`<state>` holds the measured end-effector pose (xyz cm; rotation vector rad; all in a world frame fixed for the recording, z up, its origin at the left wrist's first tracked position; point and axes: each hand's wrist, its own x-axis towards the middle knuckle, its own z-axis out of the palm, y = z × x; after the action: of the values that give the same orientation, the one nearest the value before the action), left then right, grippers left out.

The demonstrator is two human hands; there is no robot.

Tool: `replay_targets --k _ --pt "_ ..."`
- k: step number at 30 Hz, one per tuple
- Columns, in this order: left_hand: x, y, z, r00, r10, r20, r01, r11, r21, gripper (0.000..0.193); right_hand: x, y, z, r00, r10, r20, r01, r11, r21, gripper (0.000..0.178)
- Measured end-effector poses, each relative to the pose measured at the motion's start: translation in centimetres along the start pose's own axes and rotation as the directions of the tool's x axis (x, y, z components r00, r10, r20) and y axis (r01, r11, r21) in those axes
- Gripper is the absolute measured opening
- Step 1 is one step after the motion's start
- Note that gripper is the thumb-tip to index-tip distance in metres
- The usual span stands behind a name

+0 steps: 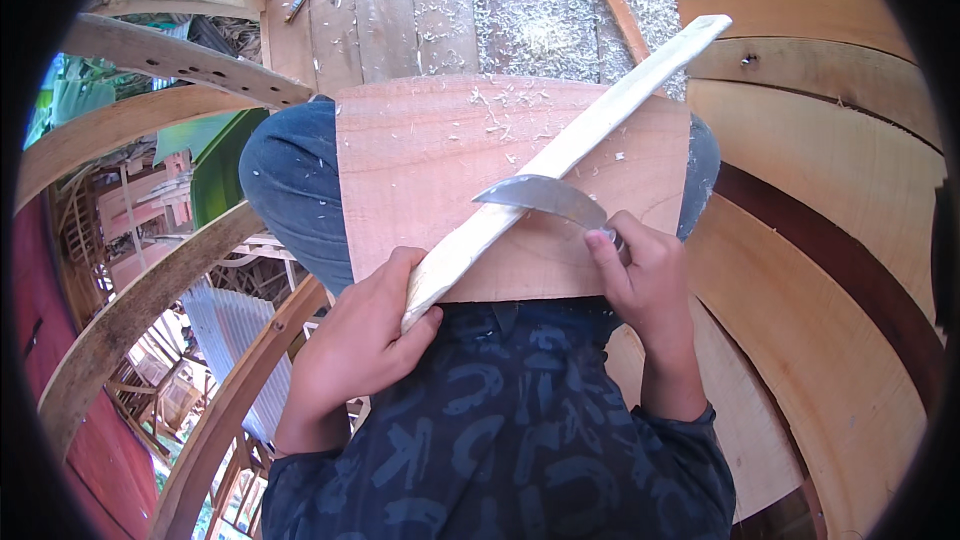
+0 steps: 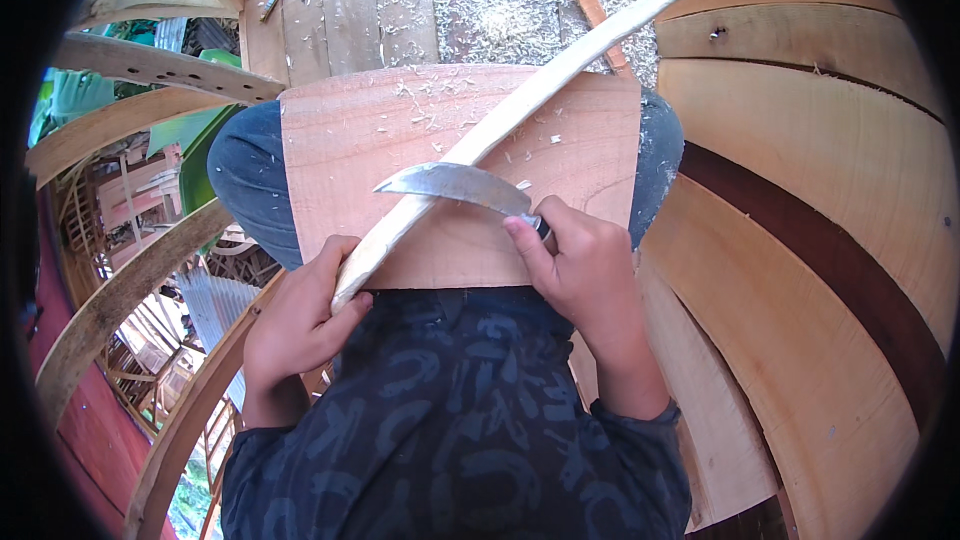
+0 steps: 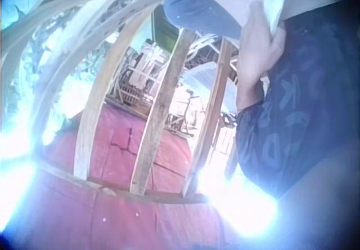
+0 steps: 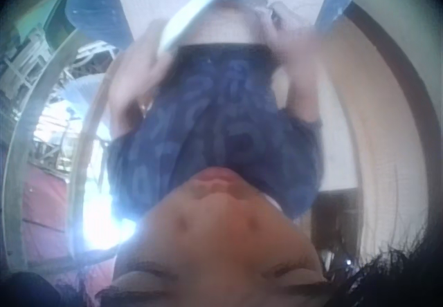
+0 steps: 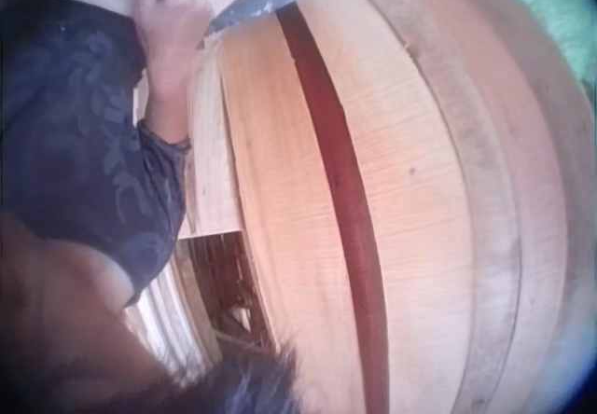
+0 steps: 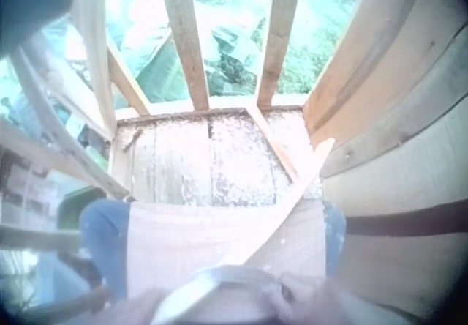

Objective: The person is carving a long, light-colored wooden stick using a curved knife. They hold the stick with their left hand and use the knife in their right hand to shave off thin layers of wood, creating shavings that fall onto a wooden board on their lap.

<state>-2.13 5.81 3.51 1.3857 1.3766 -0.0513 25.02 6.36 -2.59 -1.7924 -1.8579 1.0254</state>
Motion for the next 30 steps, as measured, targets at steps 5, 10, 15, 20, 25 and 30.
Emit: replay_targets --k 5,10,15,20,25,30 --pt "0.1 -1.3 0.2 0.995 0.046 0.085 -0.036 0.992 -0.118 0.04 -1.2 -0.8 0.6 0.997 -0.06 0.043 0.065 0.992 -0.111 0.036" --pt "0.2 -1.9 0.1 0.989 0.043 0.143 -0.019 0.986 -0.164 0.04 -0.3 0.4 0.1 0.997 -0.051 -0.063 0.035 0.973 -0.228 0.037" --pt "0.2 -2.0 0.0 0.99 0.035 0.136 -0.006 0.978 -0.211 0.038 0.4 0.3 -0.6 0.994 -0.082 -0.068 0.055 0.942 -0.331 0.038" --pt "0.0 -1.9 -0.1 0.988 0.041 0.152 -0.014 0.985 -0.173 0.04 2.1 4.1 -1.7 0.95 0.039 -0.31 -0.153 0.923 -0.354 0.04" --pt "-0.1 -2.6 -0.3 0.983 0.045 0.179 -0.009 0.98 -0.199 0.04 2.3 3.5 -4.4 0.938 0.198 -0.283 -0.267 0.936 -0.229 0.038" --pt "0.0 -2.3 -0.5 0.98 0.032 0.196 0.008 0.98 -0.199 0.041 0.3 -0.2 -0.7 1.0 -0.028 -0.012 0.024 0.964 -0.266 0.038"
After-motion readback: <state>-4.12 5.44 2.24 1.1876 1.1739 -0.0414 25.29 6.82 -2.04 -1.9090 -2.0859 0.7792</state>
